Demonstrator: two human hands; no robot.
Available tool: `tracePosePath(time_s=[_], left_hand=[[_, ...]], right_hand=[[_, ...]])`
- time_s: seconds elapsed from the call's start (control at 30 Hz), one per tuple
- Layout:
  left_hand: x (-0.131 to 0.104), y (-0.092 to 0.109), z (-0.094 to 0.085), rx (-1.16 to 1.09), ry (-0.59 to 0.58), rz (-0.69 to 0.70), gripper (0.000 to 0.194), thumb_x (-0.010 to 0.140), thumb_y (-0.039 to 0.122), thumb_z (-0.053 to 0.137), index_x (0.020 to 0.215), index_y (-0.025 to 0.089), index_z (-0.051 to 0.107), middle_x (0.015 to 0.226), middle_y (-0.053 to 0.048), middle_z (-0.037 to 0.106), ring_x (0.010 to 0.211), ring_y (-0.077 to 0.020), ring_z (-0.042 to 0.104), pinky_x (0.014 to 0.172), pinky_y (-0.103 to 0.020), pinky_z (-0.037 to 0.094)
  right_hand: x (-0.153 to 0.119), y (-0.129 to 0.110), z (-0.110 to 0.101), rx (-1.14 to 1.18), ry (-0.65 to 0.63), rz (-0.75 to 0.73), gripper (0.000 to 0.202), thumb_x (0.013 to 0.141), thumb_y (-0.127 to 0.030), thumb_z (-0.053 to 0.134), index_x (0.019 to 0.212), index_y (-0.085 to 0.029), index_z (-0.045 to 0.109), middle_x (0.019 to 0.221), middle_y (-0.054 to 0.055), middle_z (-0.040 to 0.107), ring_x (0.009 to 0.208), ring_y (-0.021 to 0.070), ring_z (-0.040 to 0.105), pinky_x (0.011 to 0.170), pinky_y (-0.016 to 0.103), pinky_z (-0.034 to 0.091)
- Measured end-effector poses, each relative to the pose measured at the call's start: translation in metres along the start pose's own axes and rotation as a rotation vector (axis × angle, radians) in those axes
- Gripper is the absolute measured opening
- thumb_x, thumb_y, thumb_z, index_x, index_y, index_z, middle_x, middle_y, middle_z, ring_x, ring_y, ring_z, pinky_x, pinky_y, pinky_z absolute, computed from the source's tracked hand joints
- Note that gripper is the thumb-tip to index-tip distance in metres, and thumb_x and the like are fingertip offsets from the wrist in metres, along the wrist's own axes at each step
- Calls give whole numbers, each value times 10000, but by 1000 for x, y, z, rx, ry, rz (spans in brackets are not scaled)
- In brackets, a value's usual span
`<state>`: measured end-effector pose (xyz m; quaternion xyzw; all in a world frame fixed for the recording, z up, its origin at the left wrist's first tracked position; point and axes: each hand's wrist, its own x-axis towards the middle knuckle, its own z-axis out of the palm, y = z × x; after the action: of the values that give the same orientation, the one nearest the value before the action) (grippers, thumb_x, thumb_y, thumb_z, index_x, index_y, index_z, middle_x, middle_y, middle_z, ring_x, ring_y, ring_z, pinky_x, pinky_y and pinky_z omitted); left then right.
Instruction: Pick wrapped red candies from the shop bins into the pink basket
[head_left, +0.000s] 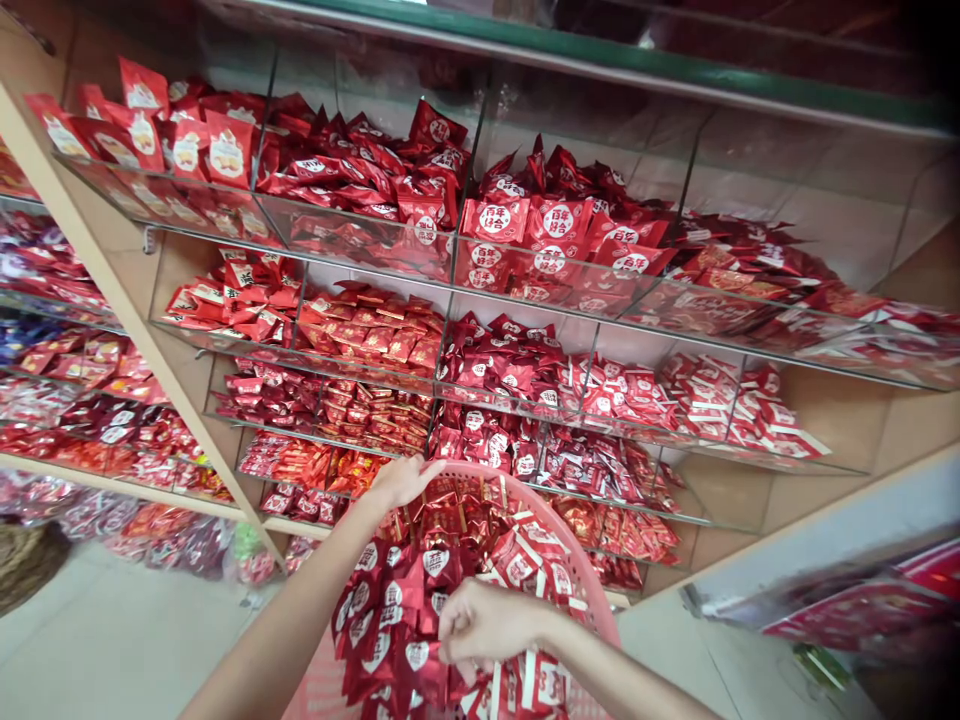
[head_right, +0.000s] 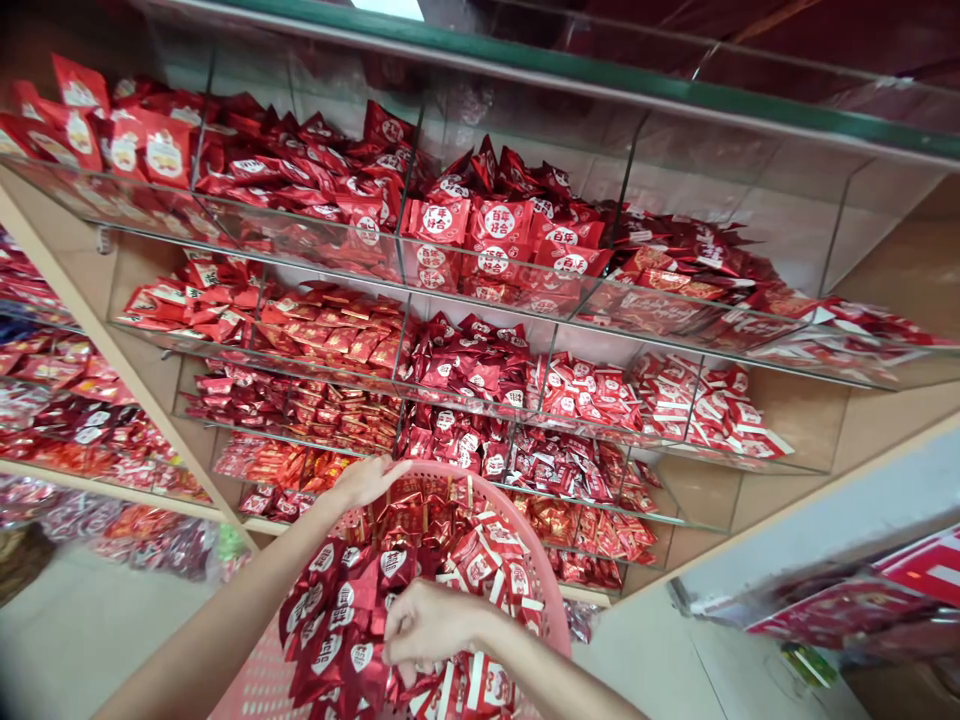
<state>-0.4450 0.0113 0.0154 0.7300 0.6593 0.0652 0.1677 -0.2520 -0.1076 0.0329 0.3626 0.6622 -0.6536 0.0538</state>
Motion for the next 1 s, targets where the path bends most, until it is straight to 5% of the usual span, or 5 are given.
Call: tracePosePath(time_s=[0.33, 0.6, 1.0], left_hand=[[0, -1, -1, -36, 5, -2, 810, 697, 769, 84, 849, 178, 615, 905, -143, 683, 867, -271, 629, 723, -340, 439], [-2, 1, -2, -5, 1, -4, 849, 693, 769, 43, 908, 178, 614, 933, -152, 679, 903, -285, 618, 751, -363, 441], [0, 0, -1, -8, -8, 1, 864, 688, 768, 22, 911, 175, 609, 940, -157, 670, 897, -307, 613, 753, -401, 442]], right_hand=[[29, -1, 28, 184, -68, 58, 160, 702, -155, 498, 543, -148, 514, 530, -33, 636, 334, 39, 466, 322, 136, 279], [49, -5, 57, 354, 113, 68, 370, 805, -352, 516, 515, -154, 401, 369, -48, 513, 250, 57, 444, 281, 130, 251], [80, 0, 84, 446, 369, 65, 225, 887, -114, 317, 678, -169, 380, 321, -60, 464, 284, 101, 493, 306, 147, 383]])
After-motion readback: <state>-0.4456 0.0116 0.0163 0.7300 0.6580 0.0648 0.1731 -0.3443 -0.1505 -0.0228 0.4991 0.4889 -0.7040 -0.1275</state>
